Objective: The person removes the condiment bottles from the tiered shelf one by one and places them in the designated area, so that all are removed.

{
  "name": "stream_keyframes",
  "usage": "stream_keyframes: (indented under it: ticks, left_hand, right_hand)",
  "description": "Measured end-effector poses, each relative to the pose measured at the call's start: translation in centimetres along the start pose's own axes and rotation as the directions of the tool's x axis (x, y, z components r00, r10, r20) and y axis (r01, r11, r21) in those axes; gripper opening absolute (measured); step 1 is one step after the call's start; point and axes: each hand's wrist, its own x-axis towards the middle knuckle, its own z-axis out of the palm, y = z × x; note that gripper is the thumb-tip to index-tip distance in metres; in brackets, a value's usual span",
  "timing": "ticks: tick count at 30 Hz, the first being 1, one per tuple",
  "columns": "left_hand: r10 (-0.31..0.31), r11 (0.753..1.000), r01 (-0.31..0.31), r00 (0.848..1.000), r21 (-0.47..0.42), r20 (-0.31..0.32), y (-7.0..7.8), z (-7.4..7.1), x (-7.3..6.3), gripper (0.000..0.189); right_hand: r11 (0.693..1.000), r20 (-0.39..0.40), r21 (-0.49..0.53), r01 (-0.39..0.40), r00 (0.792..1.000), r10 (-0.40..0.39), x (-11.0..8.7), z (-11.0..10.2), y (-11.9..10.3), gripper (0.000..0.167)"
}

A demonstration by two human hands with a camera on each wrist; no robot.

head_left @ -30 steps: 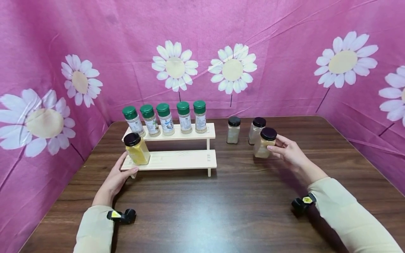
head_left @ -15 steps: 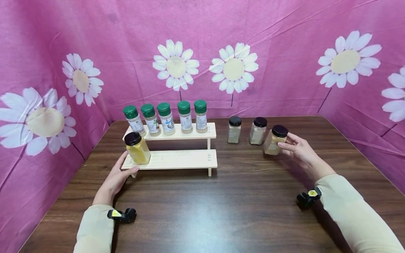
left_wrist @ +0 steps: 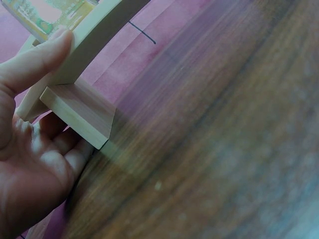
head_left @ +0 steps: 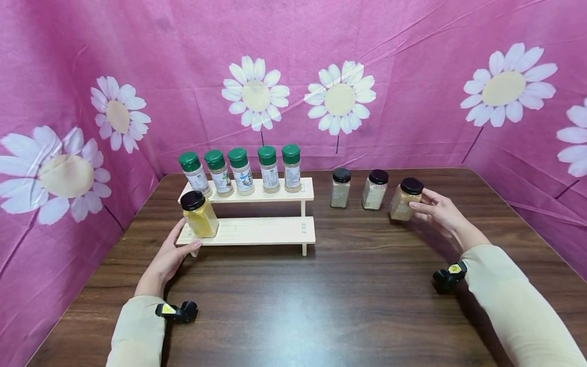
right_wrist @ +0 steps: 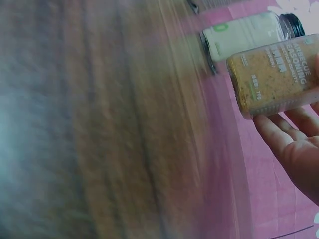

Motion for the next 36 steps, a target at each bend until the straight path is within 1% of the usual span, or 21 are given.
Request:
stream_keyframes:
  ticks: [3,10,15,20,28,34,36]
  left_hand:
    - [-0.002,1.000,0.002,1.000,0.004,-0.004,0.0,0.0,-0.1,0.084]
    - [0.008,1.000,-0.008,1.000,-0.001,-0.001,-0.1,-0.1,-0.1,0.085]
    - [0.004,1.000,-0.004,1.000,-0.001,-0.003,0.0,0.0,-0.1,0.085]
    - [-0.005,1.000,0.005,1.000,0.005,-0.002,-0.2,0.0,-0.1,0.085]
    - [0.018,1.000,-0.018,1.000,0.013,0.000,-0.3,0.0,0.1,0.085]
    - [0.019,1.000,-0.019,1.000,0.013,0.000,-0.4,0.0,0.2,0.084]
    - [0.018,1.000,-0.018,1.000,0.010,0.000,-0.4,0.1,0.1,0.084]
  right_hand:
    - [1.000,-0.010,-0.001,-0.017,1.000,0.017,0.3,-0.4,-0.1,0.041]
    - [0.998,-0.043,-0.047,-0.052,0.998,0.050,0.7,-1.1,-0.5,0.038]
    - [0.997,-0.042,-0.026,-0.068,0.997,0.067,1.0,-2.1,-0.4,0.040]
    - [0.998,-0.046,-0.010,-0.068,0.997,0.068,1.3,-2.9,-0.5,0.041]
    - [0.996,0.009,0.021,-0.084,0.996,0.084,2.0,-4.0,-0.6,0.042]
    - [0.994,0.012,0.045,-0.097,0.995,0.097,2.1,-4.7,-0.5,0.040]
    - [0.994,0.024,0.059,-0.094,0.995,0.093,2.2,-4.9,-0.4,0.041]
